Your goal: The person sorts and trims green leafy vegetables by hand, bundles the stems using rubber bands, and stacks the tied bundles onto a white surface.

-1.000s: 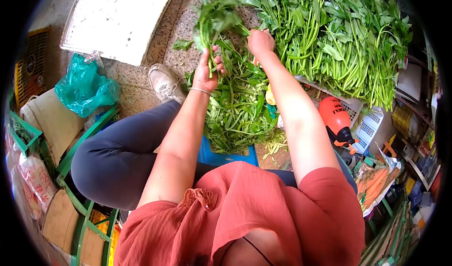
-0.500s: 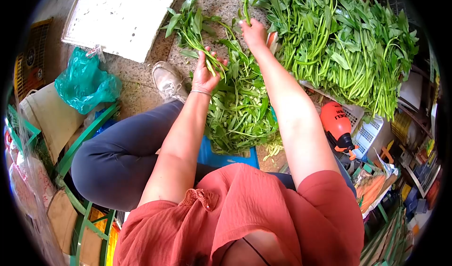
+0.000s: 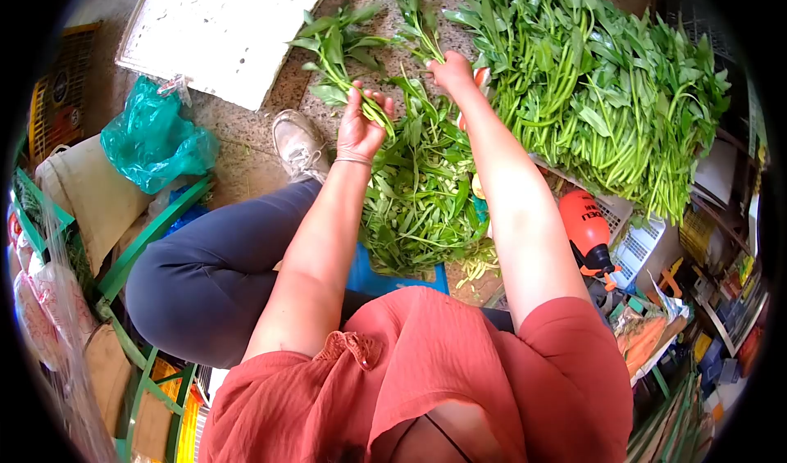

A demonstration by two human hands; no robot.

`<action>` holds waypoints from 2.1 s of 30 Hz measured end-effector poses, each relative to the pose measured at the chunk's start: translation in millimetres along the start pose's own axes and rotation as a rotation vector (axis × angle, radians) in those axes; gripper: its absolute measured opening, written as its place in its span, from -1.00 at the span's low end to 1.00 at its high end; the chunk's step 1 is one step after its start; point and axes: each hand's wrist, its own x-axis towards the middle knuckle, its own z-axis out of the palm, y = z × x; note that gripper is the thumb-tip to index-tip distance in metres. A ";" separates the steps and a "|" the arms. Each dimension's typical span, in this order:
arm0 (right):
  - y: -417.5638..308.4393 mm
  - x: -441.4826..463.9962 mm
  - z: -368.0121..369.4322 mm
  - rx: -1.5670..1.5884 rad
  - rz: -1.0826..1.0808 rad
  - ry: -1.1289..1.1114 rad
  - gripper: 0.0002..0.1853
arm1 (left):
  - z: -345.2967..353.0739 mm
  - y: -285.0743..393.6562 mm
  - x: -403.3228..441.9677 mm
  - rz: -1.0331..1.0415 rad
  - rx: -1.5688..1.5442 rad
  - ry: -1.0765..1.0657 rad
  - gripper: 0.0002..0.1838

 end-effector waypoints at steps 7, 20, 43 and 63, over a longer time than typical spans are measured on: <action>8.9 -83.1 -45.1 0.821 0.173 -0.050 -0.86 | 1.3 2.9 2.3 0.062 0.012 -0.022 -0.84; 40.8 -204.2 -25.3 0.267 -0.391 0.235 -0.71 | 64.4 -89.5 -67.9 -0.044 0.944 -0.067 -0.85; 37.7 -255.5 -60.0 0.452 -0.308 0.137 -0.69 | 62.9 -109.7 -93.9 -0.362 0.668 -0.353 -0.75; 108.3 -277.6 -64.4 0.438 -0.151 0.077 -0.70 | 51.9 -113.4 -85.8 -0.136 0.902 -0.224 -0.86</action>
